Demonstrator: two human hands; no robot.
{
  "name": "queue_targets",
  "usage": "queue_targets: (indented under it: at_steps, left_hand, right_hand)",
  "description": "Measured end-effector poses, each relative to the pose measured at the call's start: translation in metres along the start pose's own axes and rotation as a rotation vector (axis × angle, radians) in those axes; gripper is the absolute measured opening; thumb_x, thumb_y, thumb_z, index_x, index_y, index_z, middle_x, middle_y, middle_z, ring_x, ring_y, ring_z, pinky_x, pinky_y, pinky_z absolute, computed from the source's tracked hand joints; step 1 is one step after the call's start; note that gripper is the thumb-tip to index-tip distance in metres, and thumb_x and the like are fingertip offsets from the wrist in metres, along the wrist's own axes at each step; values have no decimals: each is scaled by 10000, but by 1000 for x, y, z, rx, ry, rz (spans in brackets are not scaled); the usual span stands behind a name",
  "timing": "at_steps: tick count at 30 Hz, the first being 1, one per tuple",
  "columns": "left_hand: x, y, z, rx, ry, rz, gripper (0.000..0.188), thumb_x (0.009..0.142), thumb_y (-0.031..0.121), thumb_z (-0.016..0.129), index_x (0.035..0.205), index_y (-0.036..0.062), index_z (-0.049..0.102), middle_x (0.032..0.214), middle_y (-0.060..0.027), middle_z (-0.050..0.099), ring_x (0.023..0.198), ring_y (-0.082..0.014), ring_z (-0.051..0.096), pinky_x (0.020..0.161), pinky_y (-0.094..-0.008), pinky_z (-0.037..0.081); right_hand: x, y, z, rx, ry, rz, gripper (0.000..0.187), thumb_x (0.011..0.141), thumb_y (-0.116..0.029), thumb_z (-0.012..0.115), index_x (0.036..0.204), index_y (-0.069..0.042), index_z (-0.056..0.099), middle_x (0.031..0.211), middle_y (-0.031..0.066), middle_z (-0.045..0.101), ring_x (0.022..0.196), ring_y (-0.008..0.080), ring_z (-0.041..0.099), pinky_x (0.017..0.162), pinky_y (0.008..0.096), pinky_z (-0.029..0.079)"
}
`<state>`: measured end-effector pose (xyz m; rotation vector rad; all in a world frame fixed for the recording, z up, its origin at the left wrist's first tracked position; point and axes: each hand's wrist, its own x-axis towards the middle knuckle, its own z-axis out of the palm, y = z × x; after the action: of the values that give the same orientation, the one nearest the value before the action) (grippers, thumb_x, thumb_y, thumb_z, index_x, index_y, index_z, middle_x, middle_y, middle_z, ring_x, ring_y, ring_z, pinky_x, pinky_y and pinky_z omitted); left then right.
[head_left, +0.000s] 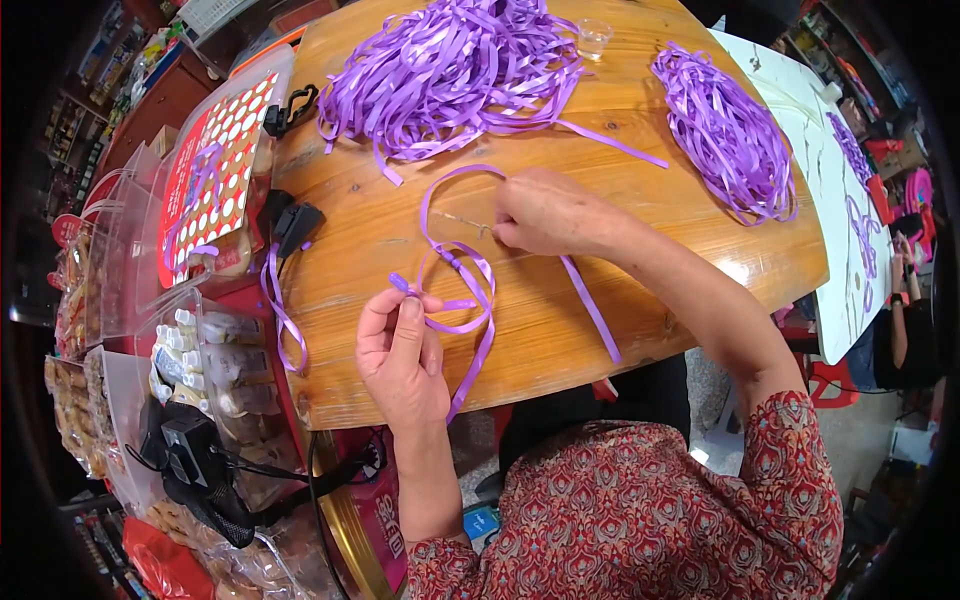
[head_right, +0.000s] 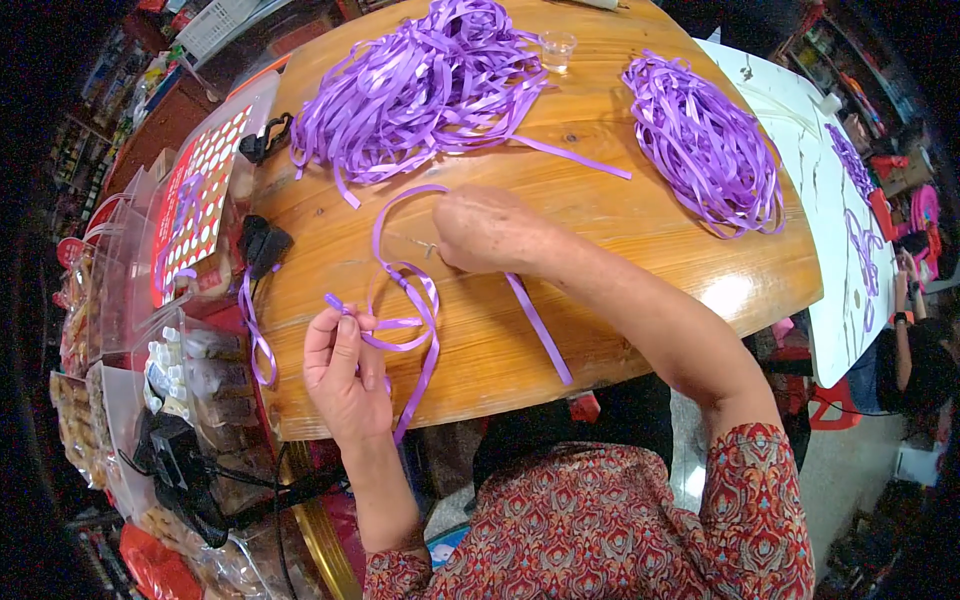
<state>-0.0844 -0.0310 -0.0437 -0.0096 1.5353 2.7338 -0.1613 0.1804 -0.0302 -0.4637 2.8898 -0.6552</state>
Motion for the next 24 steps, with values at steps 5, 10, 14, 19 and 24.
queue_targets:
  at_steps: [5, 10, 14, 19, 24]
  left_hand:
    - [-1, 0, 3, 73, 4, -23, 126, 913, 33, 544, 1030, 21, 588, 896, -101, 662, 458, -1, 361, 392, -152, 255]
    - [-2, 6, 11, 222, 119, 109, 178, 904, 26, 552, 1078, 1, 581, 951, -107, 659, 458, 11, 346, 387, -145, 240]
    - [2, 6, -4, 148, 82, 97, 176, 900, 21, 556, 1074, 2, 582, 949, -103, 656, 444, 8, 333, 378, -151, 230]
    - [4, 10, -11, -29, 120, 33, 171, 903, 27, 558, 1071, 4, 579, 908, -100, 651, 418, -12, 329, 363, -157, 233]
    - [2, 24, -30, -14, 99, 160, 205, 906, 44, 563, 1107, 5, 566, 927, -104, 651, 424, -24, 350, 371, -156, 265]
  right_hand:
    - [-21, 0, 0, -47, -62, 3, 157, 689, -110, 581, 598, 18, 570, 642, 220, 580, 628, 380, 583, 577, 462, 442]
    - [-37, 2, 5, -150, 73, -51, 103, 689, -97, 574, 651, -2, 571, 689, 189, 594, 642, 377, 583, 587, 471, 459]
    - [-44, -2, 8, -240, 166, -57, 85, 711, -103, 579, 717, -18, 583, 729, 169, 607, 674, 371, 594, 598, 469, 471]
    - [-46, -1, 10, -157, 233, -65, 164, 751, -170, 657, 779, -24, 586, 756, 160, 612, 718, 359, 609, 633, 456, 481]
    - [-39, 9, 7, -69, 118, -10, 194, 751, -192, 679, 785, -18, 599, 770, 163, 621, 726, 368, 607, 649, 457, 481]
